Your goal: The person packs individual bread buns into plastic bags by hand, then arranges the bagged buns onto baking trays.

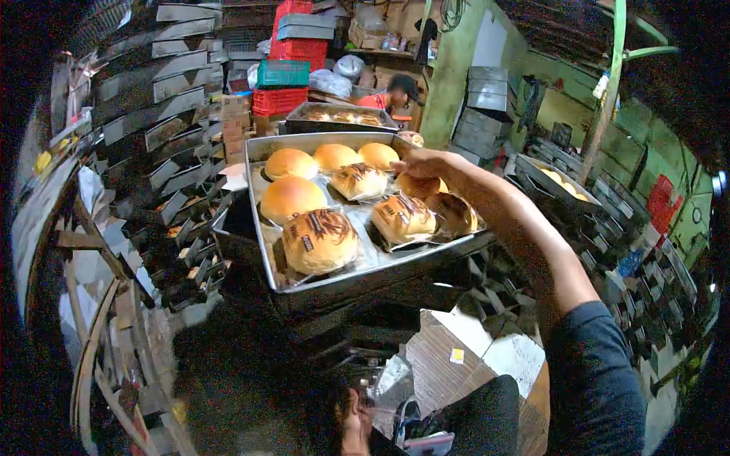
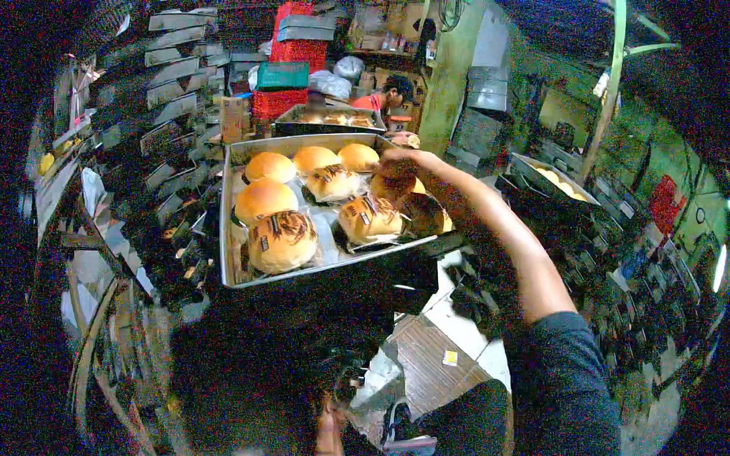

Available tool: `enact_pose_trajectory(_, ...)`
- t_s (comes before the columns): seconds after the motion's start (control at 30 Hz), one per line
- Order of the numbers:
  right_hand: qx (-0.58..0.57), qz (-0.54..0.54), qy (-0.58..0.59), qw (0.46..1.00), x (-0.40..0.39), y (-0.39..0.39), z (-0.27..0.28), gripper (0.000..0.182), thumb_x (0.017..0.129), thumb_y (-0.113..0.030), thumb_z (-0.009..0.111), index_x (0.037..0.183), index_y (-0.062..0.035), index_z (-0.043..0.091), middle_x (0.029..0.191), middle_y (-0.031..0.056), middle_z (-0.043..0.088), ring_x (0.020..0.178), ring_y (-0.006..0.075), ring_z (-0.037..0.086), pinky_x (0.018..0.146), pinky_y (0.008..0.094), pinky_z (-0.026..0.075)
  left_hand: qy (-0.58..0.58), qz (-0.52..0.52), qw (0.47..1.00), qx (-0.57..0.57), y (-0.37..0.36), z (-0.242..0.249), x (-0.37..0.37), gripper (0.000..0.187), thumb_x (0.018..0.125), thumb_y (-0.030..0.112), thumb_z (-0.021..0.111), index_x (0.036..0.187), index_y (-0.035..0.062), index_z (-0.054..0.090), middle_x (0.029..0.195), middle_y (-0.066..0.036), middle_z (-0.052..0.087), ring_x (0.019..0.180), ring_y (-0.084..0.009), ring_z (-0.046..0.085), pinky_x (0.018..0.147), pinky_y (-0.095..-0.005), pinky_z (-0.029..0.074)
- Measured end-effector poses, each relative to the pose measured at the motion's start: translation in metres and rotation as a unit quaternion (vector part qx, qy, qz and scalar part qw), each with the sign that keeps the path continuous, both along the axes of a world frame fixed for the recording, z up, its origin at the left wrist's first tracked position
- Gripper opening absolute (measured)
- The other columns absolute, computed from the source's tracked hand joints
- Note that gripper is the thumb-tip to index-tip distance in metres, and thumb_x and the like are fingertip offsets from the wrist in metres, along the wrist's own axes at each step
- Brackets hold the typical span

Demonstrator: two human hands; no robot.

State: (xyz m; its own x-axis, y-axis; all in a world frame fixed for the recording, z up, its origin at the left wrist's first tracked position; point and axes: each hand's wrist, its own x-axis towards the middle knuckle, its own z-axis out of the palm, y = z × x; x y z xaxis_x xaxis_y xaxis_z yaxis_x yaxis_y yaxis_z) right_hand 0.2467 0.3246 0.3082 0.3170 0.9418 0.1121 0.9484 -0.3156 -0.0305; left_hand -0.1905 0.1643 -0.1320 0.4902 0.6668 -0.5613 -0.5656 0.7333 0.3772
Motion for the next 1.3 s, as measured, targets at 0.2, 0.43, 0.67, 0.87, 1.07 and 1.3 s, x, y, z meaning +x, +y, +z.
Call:
enact_pose_trajectory(0.2,-0.043,0.040,0.062,0.996,-0.016,-0.049,0.043,0.058,0.095,-0.053,0.046,0.117,-0.0024,0.062,0.110,0.0091,0.065,0.097,0.0181,0.057,0.088,0.0369,0.044,-0.175,-0.075,0.980,0.052,-0.006,-0.013,-0.015,0.037,0.088,0.040,0.064,0.118,0.0172,0.059,0.108,0.008,0.063,0.090,-0.0049,0.056,0.064,-0.0222,0.043)
enact_pose_trajectory(0.43,0.419,0.061,0.615,0.665,-0.167,-0.253,0.064,0.055,0.089,-0.047,0.054,0.118,0.0003,0.058,0.108,0.0130,0.064,0.102,0.0260,0.062,0.092,0.0441,0.048,-0.282,0.157,0.932,-0.163,0.004,0.087,-0.048,0.035,0.086,0.023,0.055,0.116,0.0071,0.060,0.100,-0.014,0.063,0.076,-0.0195,0.051,0.063,-0.0332,0.040)
enact_pose_trajectory(0.67,0.164,-0.029,0.709,0.685,-0.315,-0.381,-0.122,0.046,0.081,-0.017,0.076,0.120,0.0000,0.057,0.104,0.0061,0.066,0.094,0.0146,0.062,0.086,0.0312,0.050,0.230,-0.036,0.814,0.531,-0.023,0.197,-0.058,0.015,0.089,0.004,0.064,0.102,-0.0023,0.066,0.083,-0.001,0.063,0.067,-0.0050,0.053,0.060,-0.0199,0.043)
enact_pose_trajectory(0.87,0.173,-0.047,0.814,0.553,-0.319,-0.428,-0.165,0.049,0.083,-0.024,0.071,0.120,0.0021,0.054,0.080,-0.0035,0.058,0.058,0.0028,0.045,0.050,0.0192,0.033,0.279,-0.019,0.842,0.460,-0.046,0.211,-0.079,0.016,0.092,0.015,0.065,0.096,-0.0008,0.066,0.069,0.005,0.057,0.051,0.0018,0.039,0.042,-0.0174,0.025)
enact_pose_trajectory(1.07,0.200,-0.028,0.835,0.512,-0.300,-0.434,-0.182,0.043,0.083,-0.019,0.072,0.116,0.0025,0.056,0.094,0.0036,0.067,0.079,0.0101,0.063,0.070,0.0243,0.051,0.316,-0.071,0.782,0.532,-0.064,0.223,-0.078,0.020,0.093,0.013,0.062,0.103,-0.0036,0.067,0.075,0.001,0.059,0.060,-0.0021,0.047,0.052,-0.0193,0.034)
enact_pose_trajectory(1.3,0.237,0.031,0.733,0.637,-0.327,-0.422,-0.179,0.043,0.082,-0.019,0.074,0.115,0.0025,0.058,0.090,0.0027,0.067,0.077,0.0075,0.061,0.065,0.0231,0.050,0.306,-0.009,0.741,0.597,-0.058,0.239,-0.067,0.025,0.095,0.012,0.058,0.114,-0.0038,0.063,0.088,0.000,0.064,0.077,-0.0055,0.055,0.071,-0.0193,0.044)
